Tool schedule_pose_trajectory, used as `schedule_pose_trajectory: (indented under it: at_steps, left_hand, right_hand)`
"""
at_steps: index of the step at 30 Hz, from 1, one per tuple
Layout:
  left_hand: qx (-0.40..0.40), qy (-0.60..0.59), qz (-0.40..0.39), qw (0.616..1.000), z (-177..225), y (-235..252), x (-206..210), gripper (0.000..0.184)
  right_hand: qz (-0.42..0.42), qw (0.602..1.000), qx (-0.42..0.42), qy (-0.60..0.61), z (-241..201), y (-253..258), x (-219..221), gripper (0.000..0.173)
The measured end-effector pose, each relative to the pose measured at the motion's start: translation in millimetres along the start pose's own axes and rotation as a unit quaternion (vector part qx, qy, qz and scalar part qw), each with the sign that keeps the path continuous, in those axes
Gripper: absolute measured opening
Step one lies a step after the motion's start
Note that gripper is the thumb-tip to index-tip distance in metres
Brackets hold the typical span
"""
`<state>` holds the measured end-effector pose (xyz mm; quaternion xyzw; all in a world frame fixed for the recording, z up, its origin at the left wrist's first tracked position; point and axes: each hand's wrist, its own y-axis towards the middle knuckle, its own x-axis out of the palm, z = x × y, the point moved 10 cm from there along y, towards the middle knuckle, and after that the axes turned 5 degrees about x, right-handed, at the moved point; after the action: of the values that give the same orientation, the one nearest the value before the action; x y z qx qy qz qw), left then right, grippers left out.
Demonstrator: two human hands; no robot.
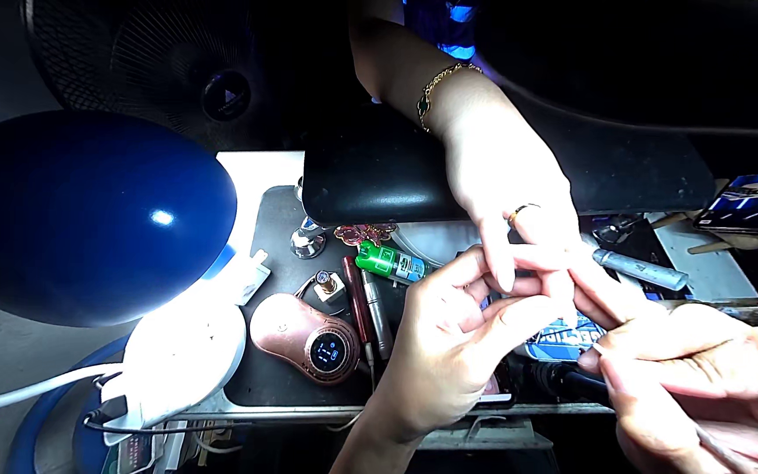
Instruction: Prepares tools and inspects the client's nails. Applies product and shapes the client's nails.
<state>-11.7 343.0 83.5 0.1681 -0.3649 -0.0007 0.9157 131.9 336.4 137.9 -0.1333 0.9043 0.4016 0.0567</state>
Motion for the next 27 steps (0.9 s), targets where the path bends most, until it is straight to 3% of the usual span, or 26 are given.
schedule_pose_trajectory:
  at_steps: [27]
  left_hand:
    - [-0.004, -0.020, 0.004, 1.000, -3.4, 0.5, -2.4, 0.023]
  right_hand:
    - [0.012, 0.999, 0.018, 0.028, -0.6, 3.2, -2.4, 0.010]
